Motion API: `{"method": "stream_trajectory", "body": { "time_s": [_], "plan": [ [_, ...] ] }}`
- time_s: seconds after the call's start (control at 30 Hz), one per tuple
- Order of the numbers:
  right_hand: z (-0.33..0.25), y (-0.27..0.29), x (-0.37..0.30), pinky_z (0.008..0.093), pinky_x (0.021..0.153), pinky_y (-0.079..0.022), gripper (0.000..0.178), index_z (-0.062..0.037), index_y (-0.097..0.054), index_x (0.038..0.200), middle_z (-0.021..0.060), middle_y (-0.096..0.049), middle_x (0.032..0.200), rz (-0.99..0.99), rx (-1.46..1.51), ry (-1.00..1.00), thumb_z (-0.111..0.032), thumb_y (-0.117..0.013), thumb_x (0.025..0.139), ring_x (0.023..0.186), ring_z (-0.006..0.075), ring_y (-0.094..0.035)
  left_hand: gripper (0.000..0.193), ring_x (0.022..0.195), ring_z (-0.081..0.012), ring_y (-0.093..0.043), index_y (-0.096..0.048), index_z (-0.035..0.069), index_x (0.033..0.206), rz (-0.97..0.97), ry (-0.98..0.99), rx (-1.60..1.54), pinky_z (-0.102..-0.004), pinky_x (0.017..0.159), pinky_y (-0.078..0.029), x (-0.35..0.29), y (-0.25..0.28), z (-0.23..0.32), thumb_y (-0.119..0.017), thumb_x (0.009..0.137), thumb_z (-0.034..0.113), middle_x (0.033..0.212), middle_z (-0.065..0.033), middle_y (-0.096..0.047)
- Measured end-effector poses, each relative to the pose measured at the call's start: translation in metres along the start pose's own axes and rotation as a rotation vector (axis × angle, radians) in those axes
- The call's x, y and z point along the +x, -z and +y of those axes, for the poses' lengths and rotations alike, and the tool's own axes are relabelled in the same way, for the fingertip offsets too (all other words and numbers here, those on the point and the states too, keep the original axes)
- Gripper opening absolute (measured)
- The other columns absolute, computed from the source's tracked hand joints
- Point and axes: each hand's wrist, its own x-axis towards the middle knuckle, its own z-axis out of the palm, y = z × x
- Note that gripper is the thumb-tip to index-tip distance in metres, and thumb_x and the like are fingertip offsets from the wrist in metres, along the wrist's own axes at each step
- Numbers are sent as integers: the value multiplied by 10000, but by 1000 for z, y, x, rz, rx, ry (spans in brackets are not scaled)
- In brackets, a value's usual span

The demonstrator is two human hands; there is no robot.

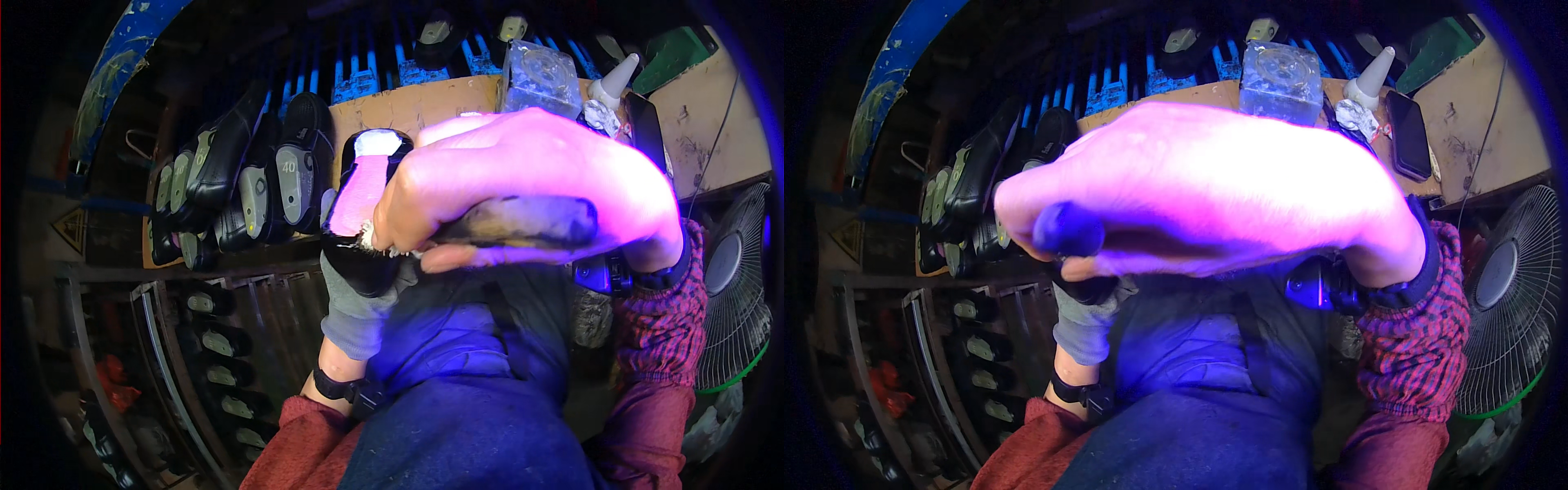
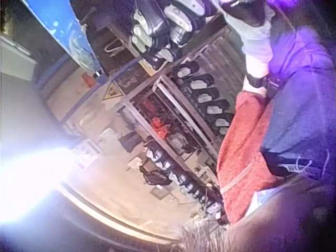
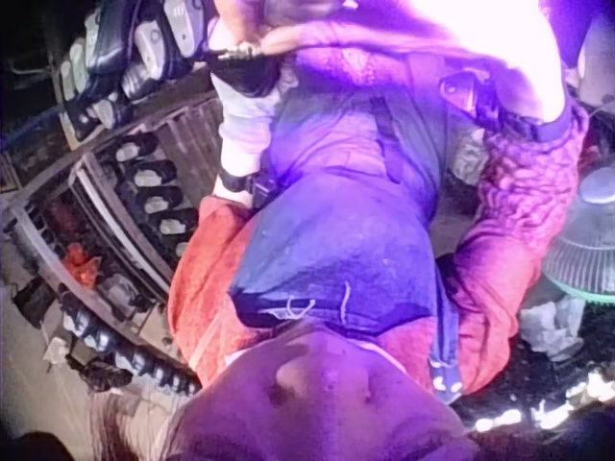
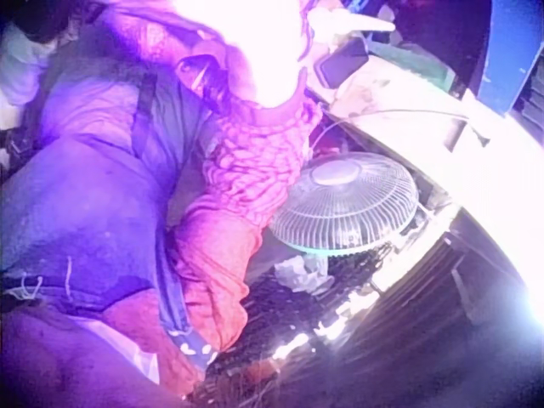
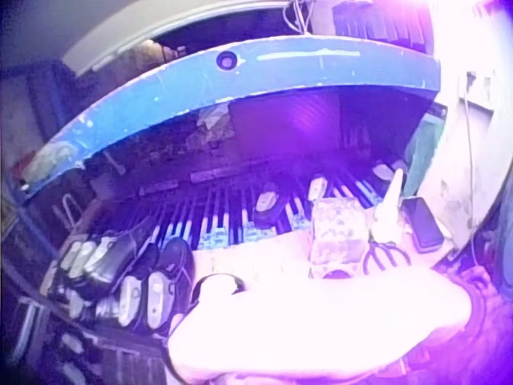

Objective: Apply adhesive to the edge of shoe soles using a brush and organize finished components onto a drying rack.

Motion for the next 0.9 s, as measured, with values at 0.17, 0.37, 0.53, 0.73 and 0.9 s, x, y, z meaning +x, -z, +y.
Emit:
{"method": "stream_trajectory", "body": {
  "time_s": [0.17, 0.37, 0.53, 0.73, 0.9],
  "plan": [
    [27, 8, -4, 343, 781, -496, 143, -10, -617, 930, 110, -642, 914, -32, 54, 49, -77, -660, 811, 885, 268, -621, 323, 827, -301, -623, -589, 29, 1082, -15, -256, 404, -364, 718, -484, 5, 4, 6, -632, 794, 168, 900, -129, -630],
    [38, -9, -7, 303, 749, -487, 163, -7, -599, 927, 78, -631, 836, 472, 104, -234, -155, -613, 861, 791, 193, -637, 326, 770, -186, -610, -547, 38, 1191, 24, 340, -815, -298, 675, -493, 6, -1, 20, -565, 888, 156, 917, -97, -637],
    [42, -26, -31, 230, 527, -494, 132, -31, -481, 902, 117, -639, 755, 860, 522, -671, -144, -538, 938, 593, 130, -613, 414, 870, -140, -606, -505, 19, 1218, 39, 599, -1066, -304, 791, -503, -6, 15, 24, -500, 944, 329, 1022, -69, -623],
    [79, -15, -9, 217, 509, -477, 149, -36, -478, 873, 97, -626, 754, 1028, 290, -443, -159, -516, 949, 565, 115, -596, 387, 866, -94, -587, -422, 17, 1215, 52, 535, -844, -266, 747, -494, -21, 12, 31, -594, 890, 135, 1004, -44, -605],
    [53, -37, -14, 231, 470, -464, 117, -46, -453, 858, 98, -617, 742, 911, 180, -446, -112, -506, 940, 541, 125, -588, 374, 874, -89, -575, -426, 25, 1186, 60, 482, -671, -255, 749, -485, -25, 13, 32, -615, 876, 115, 986, -39, -592]
  ]
}}
